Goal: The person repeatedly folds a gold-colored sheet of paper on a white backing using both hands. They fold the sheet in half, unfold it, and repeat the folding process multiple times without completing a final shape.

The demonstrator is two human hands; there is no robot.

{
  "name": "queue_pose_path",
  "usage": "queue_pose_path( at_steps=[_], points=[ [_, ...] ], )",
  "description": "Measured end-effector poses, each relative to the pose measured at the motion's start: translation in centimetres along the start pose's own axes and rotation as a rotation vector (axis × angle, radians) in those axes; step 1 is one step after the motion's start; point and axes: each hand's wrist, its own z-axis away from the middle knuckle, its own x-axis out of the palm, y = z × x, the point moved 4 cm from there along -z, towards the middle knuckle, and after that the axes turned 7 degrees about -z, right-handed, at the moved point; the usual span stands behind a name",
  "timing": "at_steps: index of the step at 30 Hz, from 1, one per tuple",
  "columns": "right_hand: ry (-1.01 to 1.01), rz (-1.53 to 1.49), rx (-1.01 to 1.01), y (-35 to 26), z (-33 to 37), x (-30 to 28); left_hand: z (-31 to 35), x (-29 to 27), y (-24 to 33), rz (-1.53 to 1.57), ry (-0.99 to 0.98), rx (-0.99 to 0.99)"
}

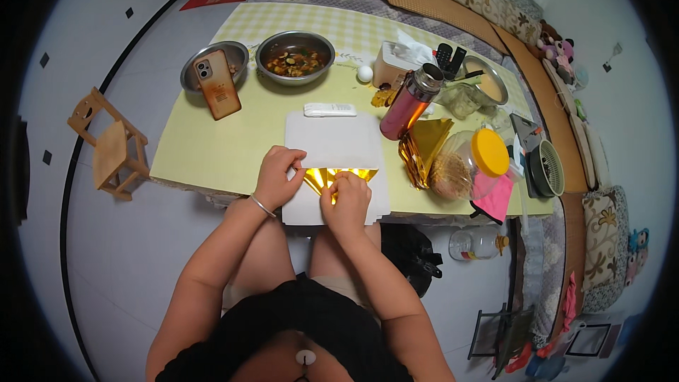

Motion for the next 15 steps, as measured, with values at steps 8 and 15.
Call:
queue_pose_path(
  at_steps=[8,15],
  points=[
    [-0.088,0.176,-0.107,-0.8,0.0,0.1,0.1,-0.5,0.8,-0.145,0.045,0.045],
    [-0.107,0.196,-0.132,-0.6,0.1,0.4,3.0,0.9,4.3,-0.229,-0.185,0.28]
  ],
)
